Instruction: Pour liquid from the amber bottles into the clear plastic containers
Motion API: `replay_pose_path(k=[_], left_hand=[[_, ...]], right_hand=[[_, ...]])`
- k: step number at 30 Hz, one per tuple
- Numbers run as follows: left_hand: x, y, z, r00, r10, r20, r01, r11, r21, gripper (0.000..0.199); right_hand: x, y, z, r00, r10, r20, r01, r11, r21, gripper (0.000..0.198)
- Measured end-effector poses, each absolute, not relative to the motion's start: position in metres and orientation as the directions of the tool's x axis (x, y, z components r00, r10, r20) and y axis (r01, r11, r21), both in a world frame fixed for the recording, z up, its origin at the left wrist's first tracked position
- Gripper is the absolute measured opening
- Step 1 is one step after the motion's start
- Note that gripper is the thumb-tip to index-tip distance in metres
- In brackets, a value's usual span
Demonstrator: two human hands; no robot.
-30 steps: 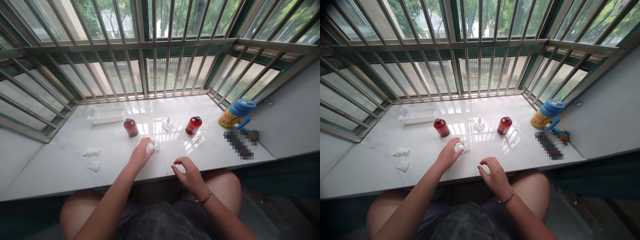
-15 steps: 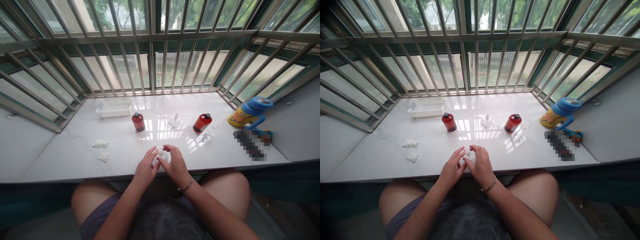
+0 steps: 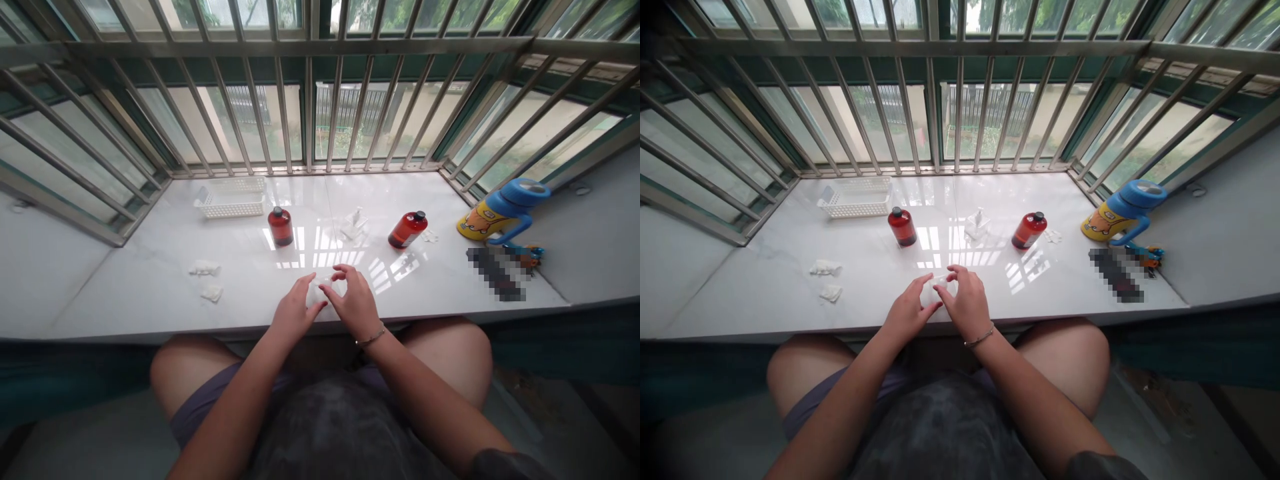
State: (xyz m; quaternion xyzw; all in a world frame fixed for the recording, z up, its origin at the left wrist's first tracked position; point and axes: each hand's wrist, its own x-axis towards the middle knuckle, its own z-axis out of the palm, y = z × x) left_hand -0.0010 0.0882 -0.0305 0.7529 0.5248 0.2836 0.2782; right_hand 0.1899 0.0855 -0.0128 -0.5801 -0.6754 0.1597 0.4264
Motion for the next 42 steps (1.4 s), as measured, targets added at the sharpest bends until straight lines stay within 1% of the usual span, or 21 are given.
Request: replay_pose_path(k=[4,7,12,22,34,36,39,40,42], left_hand=[[0.0,0.088,-0.032,0.297,0.946,0.132,0.641,-0.299,0.707,0.066],[0.0,0.088,-0.033,0.298,0.946,0.13,0.642,-0.299,0.706,0.066],[0.001,0.088,-0.031,0.293,0.947,0.131,0.647,-0.297,0.702,0.066],[0.004,0.084,-0.027,0.279,0.955,0.1,0.708,-0.275,0.651,0.067],[0.005,0.081,-0.026,0.266,0.958,0.105,0.73,-0.272,0.627,0.068],[0.005,0.078,-0.026,0.279,0.956,0.092,0.744,-0.276,0.608,0.07],[-0.006,0.074,-0.026,0.338,0.937,0.091,0.77,-0.331,0.545,0.073],[-0.014,0.072,-0.027,0.347,0.932,0.108,0.779,-0.35,0.521,0.07],[-0.038,0.069,-0.028,0.312,0.935,0.169,0.812,-0.355,0.464,0.058]], right_hand=[[0.19,0.086,-0.013,0.011,0.921,0.391,0.666,0.285,-0.689,0.05],[0.189,0.088,-0.016,0.007,0.92,0.393,0.688,0.281,-0.669,0.049],[0.188,0.087,-0.021,0.004,0.903,0.429,0.71,0.299,-0.637,0.042],[0.182,0.086,-0.032,0.019,0.884,0.466,0.683,0.329,-0.652,0.03],[0.181,0.086,-0.032,-0.032,0.857,0.514,0.68,0.396,-0.617,0.018],[0.183,0.085,-0.033,-0.034,0.858,0.512,0.677,0.397,-0.62,0.02],[0.185,0.086,-0.034,-0.039,0.866,0.499,0.67,0.393,-0.63,0.025],[0.186,0.086,-0.034,-0.041,0.87,0.491,0.67,0.388,-0.633,0.027],[0.188,0.086,-0.033,-0.047,0.879,0.475,0.675,0.378,-0.634,0.03]])
